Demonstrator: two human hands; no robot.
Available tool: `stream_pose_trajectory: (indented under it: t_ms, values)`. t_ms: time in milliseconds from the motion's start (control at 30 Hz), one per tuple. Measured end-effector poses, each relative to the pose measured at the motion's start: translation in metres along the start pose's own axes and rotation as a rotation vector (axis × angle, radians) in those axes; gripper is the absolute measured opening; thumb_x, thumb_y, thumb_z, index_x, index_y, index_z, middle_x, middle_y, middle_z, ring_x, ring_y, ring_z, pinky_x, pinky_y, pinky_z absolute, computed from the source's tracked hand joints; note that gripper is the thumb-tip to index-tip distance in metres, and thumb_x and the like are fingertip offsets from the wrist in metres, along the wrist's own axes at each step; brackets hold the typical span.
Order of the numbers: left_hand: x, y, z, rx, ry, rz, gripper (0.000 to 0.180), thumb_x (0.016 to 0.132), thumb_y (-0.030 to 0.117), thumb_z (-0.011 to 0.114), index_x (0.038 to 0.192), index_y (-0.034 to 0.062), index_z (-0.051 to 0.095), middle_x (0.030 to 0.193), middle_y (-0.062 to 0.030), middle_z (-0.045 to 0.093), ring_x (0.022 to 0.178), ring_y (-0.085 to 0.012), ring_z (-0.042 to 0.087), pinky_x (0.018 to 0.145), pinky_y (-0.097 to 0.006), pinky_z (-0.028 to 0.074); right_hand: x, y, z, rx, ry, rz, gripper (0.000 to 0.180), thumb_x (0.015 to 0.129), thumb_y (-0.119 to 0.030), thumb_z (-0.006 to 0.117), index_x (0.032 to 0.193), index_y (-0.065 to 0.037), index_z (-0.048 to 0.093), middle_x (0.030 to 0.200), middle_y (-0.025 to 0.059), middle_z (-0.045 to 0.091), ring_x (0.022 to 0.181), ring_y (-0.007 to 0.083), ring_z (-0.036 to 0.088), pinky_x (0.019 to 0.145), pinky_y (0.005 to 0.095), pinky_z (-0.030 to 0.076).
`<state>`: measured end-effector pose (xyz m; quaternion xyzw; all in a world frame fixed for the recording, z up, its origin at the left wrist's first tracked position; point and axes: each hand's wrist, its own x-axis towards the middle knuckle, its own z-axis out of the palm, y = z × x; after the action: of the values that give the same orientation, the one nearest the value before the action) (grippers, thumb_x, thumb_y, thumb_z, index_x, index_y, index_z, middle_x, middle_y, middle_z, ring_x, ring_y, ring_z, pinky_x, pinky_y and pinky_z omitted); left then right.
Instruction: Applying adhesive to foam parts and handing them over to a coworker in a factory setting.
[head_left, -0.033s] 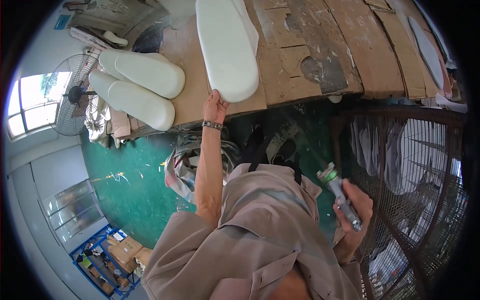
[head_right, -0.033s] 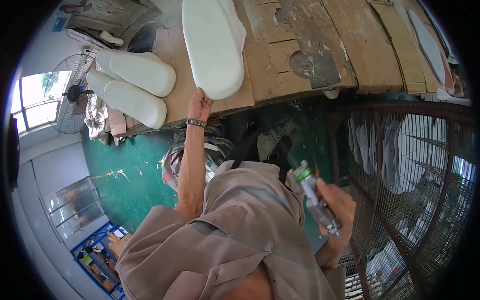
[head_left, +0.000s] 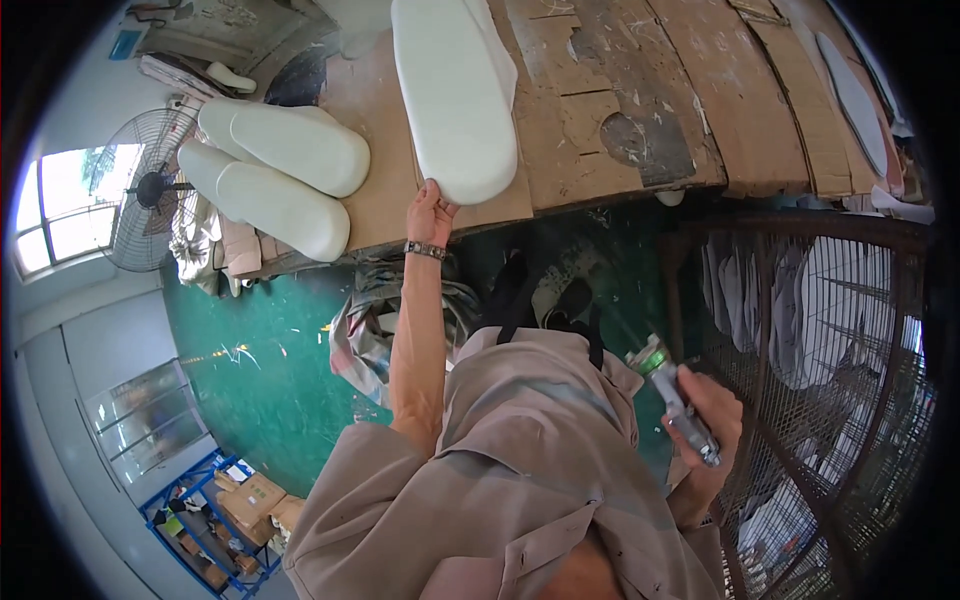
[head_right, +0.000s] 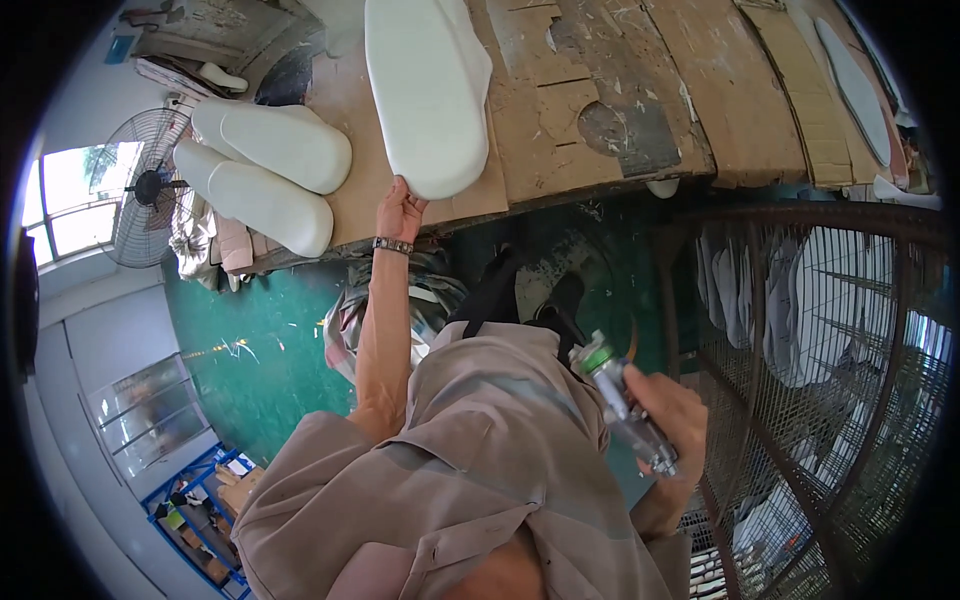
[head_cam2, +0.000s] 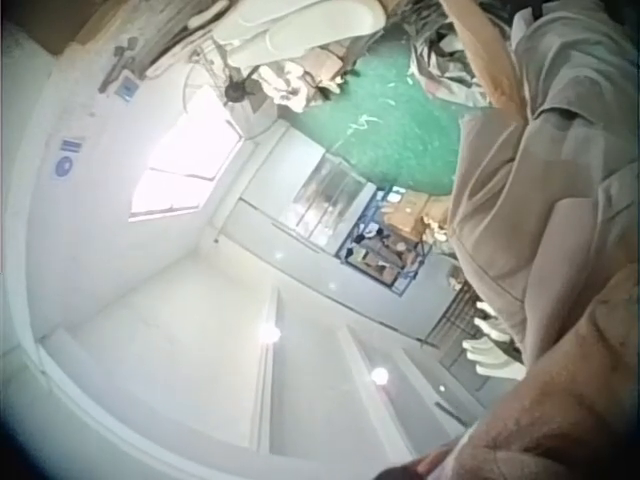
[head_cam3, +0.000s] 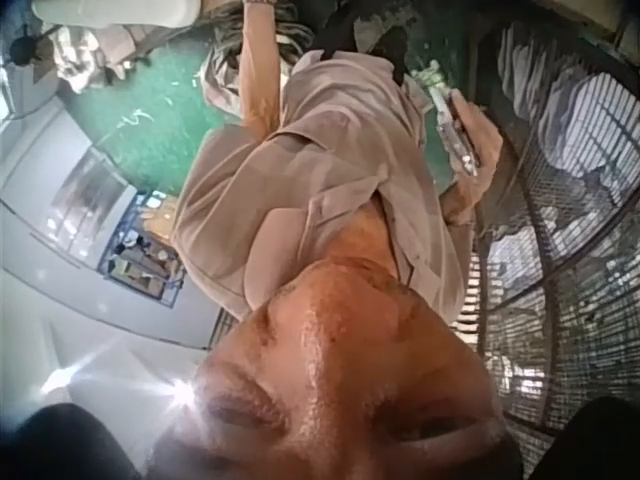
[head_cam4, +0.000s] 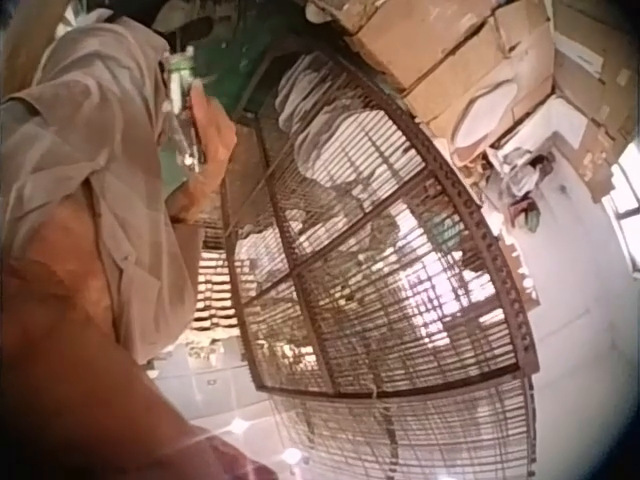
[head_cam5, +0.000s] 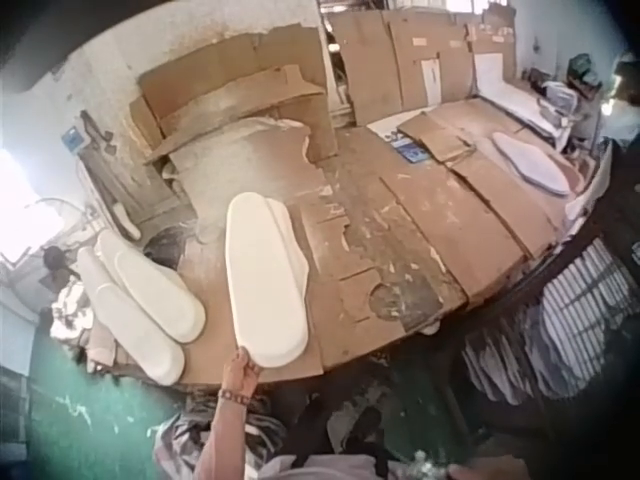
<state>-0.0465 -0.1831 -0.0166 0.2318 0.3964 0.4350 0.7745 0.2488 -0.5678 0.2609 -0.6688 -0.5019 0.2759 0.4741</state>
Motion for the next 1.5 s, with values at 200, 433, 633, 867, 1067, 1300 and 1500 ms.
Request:
stream_pose_trajectory:
  t_ms: [200,433,633,867,1067,1300,1500]
  values:
    - [0.0,-0.006,-0.002,-0.029,0.025,0.011,0.029,0.107,0.024,0.05,0.124,0.0013,0.055,0.119,-0.0098,0.068,0.105,-0.0241,0.069,0.091,-0.043,0.06,-0.013,0.001,-0.01,0.065,-0.109,-0.019,0.052,0.077,-0.014,0.078,0.122,0.009,0.066,0.1,0.023,0.07,0.085,0.0294,0.069,0.079,0.0341,0.052]
    - [0.0,-0.009,-0.006,-0.05,-0.033,0.033,0.028,0.106,0.024,0.052,0.123,0.0034,0.059,0.119,-0.0087,0.068,0.108,-0.0227,0.068,0.093,-0.039,0.059,-0.019,0.003,-0.02,0.15,-0.146,-0.02,0.052,0.08,-0.019,0.078,0.122,0.008,0.065,0.09,0.0196,0.069,0.074,0.0254,0.067,0.07,0.0307,0.05]
    - [-0.001,-0.006,-0.003,-0.037,-0.047,0.034,0.027,0.105,0.024,0.052,0.122,0.0049,0.06,0.117,-0.0077,0.068,0.103,-0.0213,0.069,0.093,-0.038,0.059,-0.014,-0.001,-0.023,-0.066,-0.058,-0.01,0.051,0.086,-0.024,0.076,0.123,0.009,0.065,0.086,0.0158,0.068,0.07,0.0194,0.065,0.065,0.0281,0.05]
    - [-0.004,-0.006,0.009,-0.045,-0.071,0.073,0.036,0.104,0.026,0.056,0.134,0.0052,0.054,0.131,-0.0059,0.062,0.116,-0.0203,0.063,0.097,-0.038,0.055,0.032,-0.008,0.002,-0.114,0.191,-0.068,0.052,0.087,-0.018,0.075,0.128,0.011,0.06,0.083,0.0141,0.065,0.068,0.018,0.064,0.064,0.0267,0.05]
    - [-0.003,0.01,0.026,-0.008,-0.072,0.113,0.032,0.1,0.02,0.063,0.127,0.0041,0.054,0.124,-0.0062,0.064,0.11,-0.0189,0.064,0.094,-0.036,0.054,0.086,-0.034,0.037,-0.093,0.205,-0.121,0.052,0.087,-0.016,0.076,0.128,0.01,0.06,0.082,0.0137,0.066,0.07,0.0182,0.065,0.066,0.027,0.051]
    - [-0.003,0.014,0.024,-0.022,-0.086,0.098,0.028,0.096,0.013,0.067,0.12,0.0048,0.053,0.118,-0.0076,0.065,0.103,-0.0178,0.066,0.084,-0.034,0.056,0.13,-0.063,0.062,-0.247,0.122,-0.149,0.05,0.089,-0.01,0.071,0.133,0.009,0.057,0.087,0.013,0.067,0.074,0.0178,0.065,0.071,0.0281,0.052]
    - [-0.03,0.045,0.025,-0.176,-0.038,0.16,0.038,0.096,0.01,0.066,0.129,0.0054,0.05,0.118,-0.0045,0.064,0.103,-0.0157,0.063,0.086,-0.033,0.052,0.159,-0.067,0.1,-0.003,0.067,-0.076,0.051,0.095,-0.006,0.065,0.141,0.008,0.05,0.095,0.0092,0.067,0.083,0.0151,0.062,0.078,0.027,0.051]
